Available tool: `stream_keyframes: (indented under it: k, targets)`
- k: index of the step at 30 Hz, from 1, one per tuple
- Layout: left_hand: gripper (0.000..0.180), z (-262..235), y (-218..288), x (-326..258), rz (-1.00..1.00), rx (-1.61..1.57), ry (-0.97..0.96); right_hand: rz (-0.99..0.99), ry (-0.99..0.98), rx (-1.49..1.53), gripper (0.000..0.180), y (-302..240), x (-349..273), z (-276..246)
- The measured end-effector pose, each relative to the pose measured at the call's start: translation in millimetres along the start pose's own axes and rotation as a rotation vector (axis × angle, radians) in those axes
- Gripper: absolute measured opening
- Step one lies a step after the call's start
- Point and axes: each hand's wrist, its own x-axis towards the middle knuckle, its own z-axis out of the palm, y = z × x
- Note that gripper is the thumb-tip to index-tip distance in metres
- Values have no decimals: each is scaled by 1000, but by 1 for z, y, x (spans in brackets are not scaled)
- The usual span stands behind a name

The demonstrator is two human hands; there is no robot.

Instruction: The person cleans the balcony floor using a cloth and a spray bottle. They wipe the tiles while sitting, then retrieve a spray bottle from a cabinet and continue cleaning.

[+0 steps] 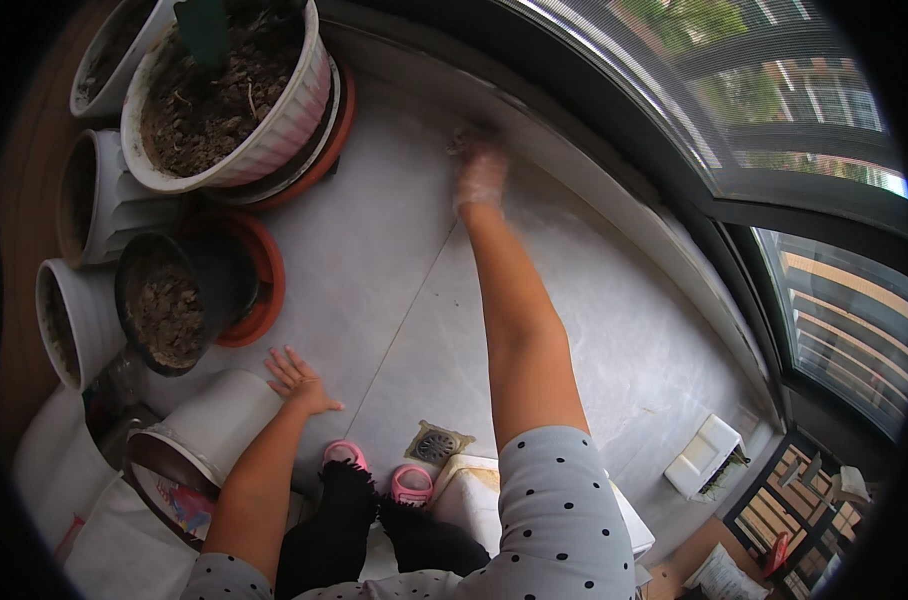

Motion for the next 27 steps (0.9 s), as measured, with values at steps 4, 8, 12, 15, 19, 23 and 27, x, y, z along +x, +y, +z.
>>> stream_keyframes:
  k: [4,8,12,15,19,23,27]
  targets:
    - [149,-5,4,-5,-57,29,-19,-325,-69,80,39,6,-68,2]
    - [149,-8,2,-8,-46,-9,-5,-404,-282,198,36,9,-170,-36]
    - [149,-10,1,-9,-36,-12,-24,-375,-710,170,32,8,-234,-81]
    - [149,-6,-2,-6,-16,-18,-7,-311,-523,263,30,2,-202,-60]
    - [148,-5,-4,-5,-1,-15,-4,-341,-45,33,25,-45,-42,-23]
    - [148,-7,1,-3,37,-8,12,-285,-2,35,20,-34,-14,7]
    - [149,-4,-3,-4,-5,-18,-7,-394,-137,210,27,-31,-115,11]
